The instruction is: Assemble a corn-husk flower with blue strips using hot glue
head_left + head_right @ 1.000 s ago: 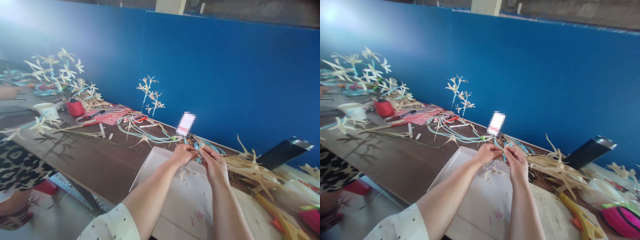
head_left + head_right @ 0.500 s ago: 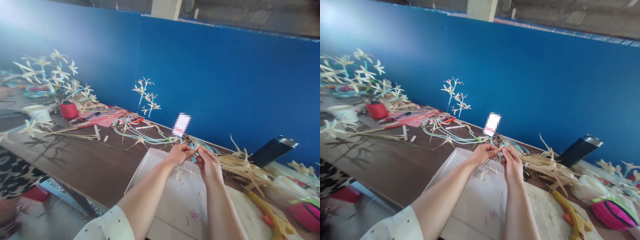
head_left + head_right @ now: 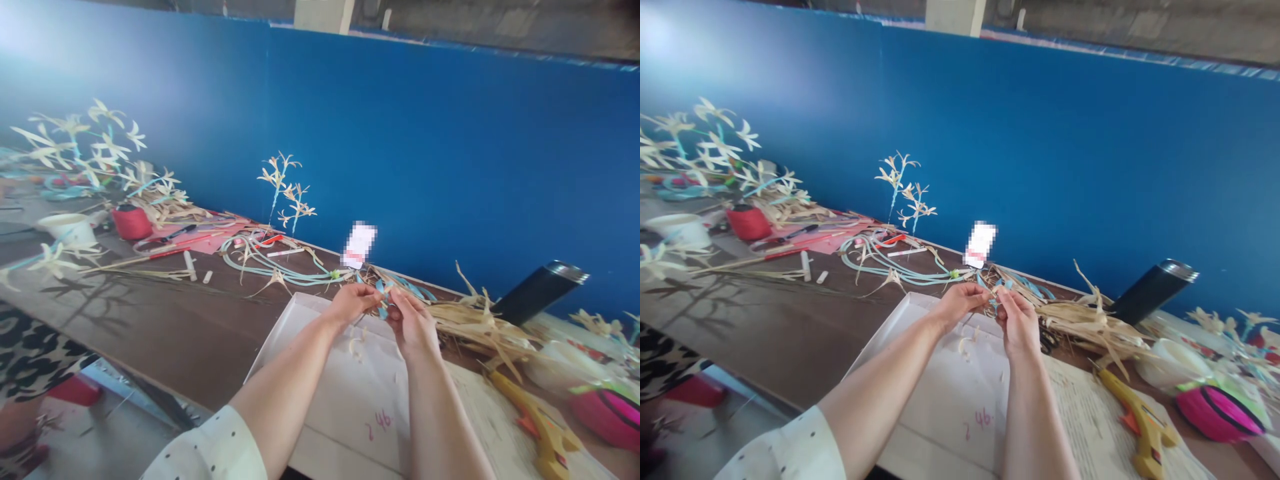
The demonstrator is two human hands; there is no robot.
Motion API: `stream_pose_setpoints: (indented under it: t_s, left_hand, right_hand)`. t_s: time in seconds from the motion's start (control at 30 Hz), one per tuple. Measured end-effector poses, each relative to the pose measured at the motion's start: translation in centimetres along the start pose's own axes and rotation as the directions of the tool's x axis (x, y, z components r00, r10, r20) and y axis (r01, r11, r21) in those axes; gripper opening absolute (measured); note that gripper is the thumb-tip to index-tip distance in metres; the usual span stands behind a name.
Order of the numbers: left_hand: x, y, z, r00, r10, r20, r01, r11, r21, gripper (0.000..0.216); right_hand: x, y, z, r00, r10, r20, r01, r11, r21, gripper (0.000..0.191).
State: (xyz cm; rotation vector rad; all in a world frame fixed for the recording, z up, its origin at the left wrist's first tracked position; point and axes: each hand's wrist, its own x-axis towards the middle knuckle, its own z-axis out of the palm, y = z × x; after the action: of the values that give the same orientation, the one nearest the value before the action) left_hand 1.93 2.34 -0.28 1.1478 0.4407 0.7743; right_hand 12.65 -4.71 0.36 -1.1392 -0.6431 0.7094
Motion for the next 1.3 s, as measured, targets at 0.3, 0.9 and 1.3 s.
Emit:
stream_pose_setpoints:
  t_s: [0.3, 0.9, 1.3]
  left_hand:
    - [0.1, -0.3, -0.2, 1.000, 0.008, 0.017, -0.009, 0.998, 0.062, 0.043]
    - [0.0, 0.1, 0.1, 0.999, -0.033, 0.003, 0.033, 0.999, -0.026, 0.042]
    - [0.3, -0.4, -0.1, 0.998, 0.045, -0.054, -0.037, 0.991, 0.131, 0.030]
  right_hand:
    - [0.1, 0.2, -0.2, 1.000, -0.007, 0.008, 0.008, 1.000, -0.025, 0.026]
    - [0.1, 0.4, 0.0, 1.000, 0.027, -0.011, -0.027, 1.000, 0.007, 0.029]
    - [-0.6, -5.0, 1.8, 0.918, -0.214, -0.335, 0.242, 0.969, 0.043, 0.030]
